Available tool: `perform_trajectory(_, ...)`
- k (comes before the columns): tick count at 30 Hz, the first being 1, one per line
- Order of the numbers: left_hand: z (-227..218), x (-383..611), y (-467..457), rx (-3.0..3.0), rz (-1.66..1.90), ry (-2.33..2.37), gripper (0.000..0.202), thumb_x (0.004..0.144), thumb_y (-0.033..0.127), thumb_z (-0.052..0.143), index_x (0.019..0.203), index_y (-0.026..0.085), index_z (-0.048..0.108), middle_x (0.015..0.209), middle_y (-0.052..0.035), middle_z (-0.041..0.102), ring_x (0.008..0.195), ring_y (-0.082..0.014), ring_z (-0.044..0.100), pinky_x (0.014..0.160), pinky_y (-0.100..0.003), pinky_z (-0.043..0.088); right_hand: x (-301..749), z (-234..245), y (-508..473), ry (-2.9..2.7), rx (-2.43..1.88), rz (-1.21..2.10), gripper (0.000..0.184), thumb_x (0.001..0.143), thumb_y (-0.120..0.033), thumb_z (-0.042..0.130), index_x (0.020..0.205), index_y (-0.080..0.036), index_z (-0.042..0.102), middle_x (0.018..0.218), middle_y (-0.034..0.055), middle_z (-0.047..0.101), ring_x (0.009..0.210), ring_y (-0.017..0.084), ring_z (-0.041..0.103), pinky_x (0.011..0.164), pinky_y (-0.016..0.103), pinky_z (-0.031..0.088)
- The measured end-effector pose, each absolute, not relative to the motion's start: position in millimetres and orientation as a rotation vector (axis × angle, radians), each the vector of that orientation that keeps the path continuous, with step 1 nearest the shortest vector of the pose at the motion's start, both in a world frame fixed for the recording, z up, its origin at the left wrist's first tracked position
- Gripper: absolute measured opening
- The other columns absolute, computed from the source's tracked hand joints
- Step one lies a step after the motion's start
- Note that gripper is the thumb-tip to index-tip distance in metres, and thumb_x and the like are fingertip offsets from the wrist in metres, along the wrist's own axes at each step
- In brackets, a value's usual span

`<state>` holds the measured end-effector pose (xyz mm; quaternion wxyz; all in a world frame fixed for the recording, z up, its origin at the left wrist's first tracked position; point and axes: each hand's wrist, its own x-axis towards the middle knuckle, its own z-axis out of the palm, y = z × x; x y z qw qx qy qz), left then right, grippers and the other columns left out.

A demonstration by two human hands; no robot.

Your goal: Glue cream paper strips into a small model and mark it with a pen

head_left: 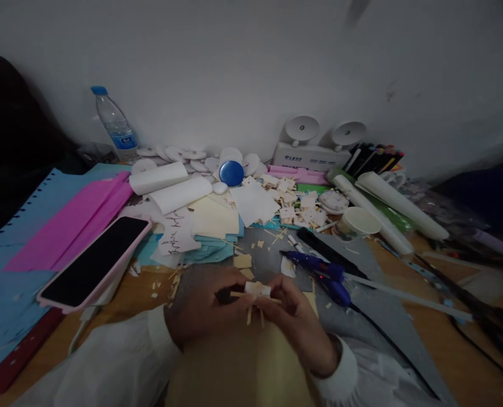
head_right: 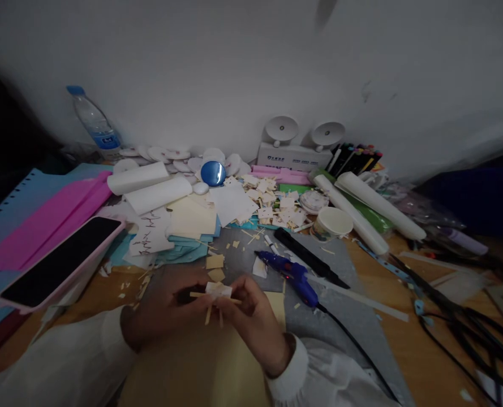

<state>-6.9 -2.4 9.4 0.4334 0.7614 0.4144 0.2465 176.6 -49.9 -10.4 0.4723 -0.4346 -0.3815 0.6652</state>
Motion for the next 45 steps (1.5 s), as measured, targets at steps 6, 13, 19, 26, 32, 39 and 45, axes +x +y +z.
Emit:
perform_trajectory(6, 1.8, -6.3, -3.9, 1.495, 0.563, 0.944, 0.028, 0.080, 0.043, 0.062, 0.074, 0.016, 0.060, 0.067, 0.0016, 0.055, 0.064, -0.0127, 0.050, 0.055, -0.021, 0.037, 181.9, -1.0, -49.6, -1.042, -1.055, 1.613, 0.032, 0.078, -0.048, 0.071, 0.080, -0.019, 0.056, 0.077, -0.0009, 0.059, 0.073, 0.012, 0.055, 0.067, 0.023, 0.043)
perform_trajectory(13, 9.6, -6.7, -6.4, 1.553, 0.488, 0.875, 0.023, 0.073, 0.039, 0.063, 0.071, 0.018, 0.053, 0.069, 0.0030, 0.049, 0.063, -0.0122, 0.046, 0.054, -0.021, 0.035, 183.6, -2.3, -48.2, -1.192, -1.083, 1.555, 0.028, 0.079, -0.045, 0.068, 0.082, -0.019, 0.059, 0.069, -0.0012, 0.055, 0.063, 0.012, 0.051, 0.059, 0.023, 0.042)
perform_trajectory(19, 8.6, -3.8, -6.0, 1.659, 0.459, 0.911, 0.015, 0.070, 0.032, 0.055, 0.066, 0.019, 0.047, 0.063, 0.0039, 0.042, 0.058, -0.0119, 0.040, 0.051, -0.021, 0.031, 178.5, -4.9, -49.9, -1.418, -1.130, 1.384, 0.019, 0.079, -0.033, 0.066, 0.074, -0.018, 0.057, 0.067, -0.0002, 0.055, 0.061, 0.012, 0.052, 0.056, 0.022, 0.042)
perform_trajectory(26, 4.1, -2.0, -7.3, 1.709, 0.468, 0.881, 0.013, 0.070, 0.028, 0.054, 0.064, 0.020, 0.046, 0.060, 0.0040, 0.041, 0.056, -0.0118, 0.039, 0.050, -0.021, 0.029, 178.3, -7.6, -50.3, -1.527, -1.156, 1.227, 0.015, 0.079, -0.028, 0.065, 0.071, -0.018, 0.059, 0.065, 0.0002, 0.057, 0.059, 0.012, 0.052, 0.054, 0.022, 0.041)
perform_trajectory(32, 7.6, -2.7, -6.5, 1.679, 0.472, 0.865, 0.016, 0.070, 0.032, 0.056, 0.066, 0.020, 0.047, 0.062, 0.0041, 0.043, 0.056, -0.0111, 0.040, 0.051, -0.021, 0.031, 177.6, -4.4, -50.0, -1.421, -1.201, 1.362, 0.020, 0.075, -0.034, 0.069, 0.068, -0.018, 0.059, 0.062, -0.0007, 0.057, 0.056, 0.011, 0.052, 0.052, 0.021, 0.042)
perform_trajectory(39, 9.5, -2.1, -6.7, 1.640, 0.477, 0.841, 0.020, 0.074, 0.033, 0.058, 0.064, 0.019, 0.048, 0.062, 0.0041, 0.044, 0.058, -0.0112, 0.041, 0.052, -0.021, 0.032, 176.7, -4.2, -49.0, -1.258, -1.187, 1.535, 0.031, 0.070, -0.044, 0.074, 0.067, -0.018, 0.058, 0.059, -0.0030, 0.053, 0.052, 0.009, 0.048, 0.049, 0.020, 0.041)
perform_trajectory(45, 7.4, -3.8, -8.7, 1.465, 0.501, 0.804, 0.027, 0.078, 0.043, 0.063, 0.071, 0.019, 0.057, 0.069, 0.0021, 0.051, 0.063, -0.0118, 0.049, 0.055, -0.020, 0.038, 179.6, -7.0, -48.9, -1.154, -1.166, 1.540, 0.036, 0.072, -0.050, 0.073, 0.071, -0.018, 0.058, 0.061, -0.0028, 0.053, 0.053, 0.009, 0.049, 0.049, 0.020, 0.040)
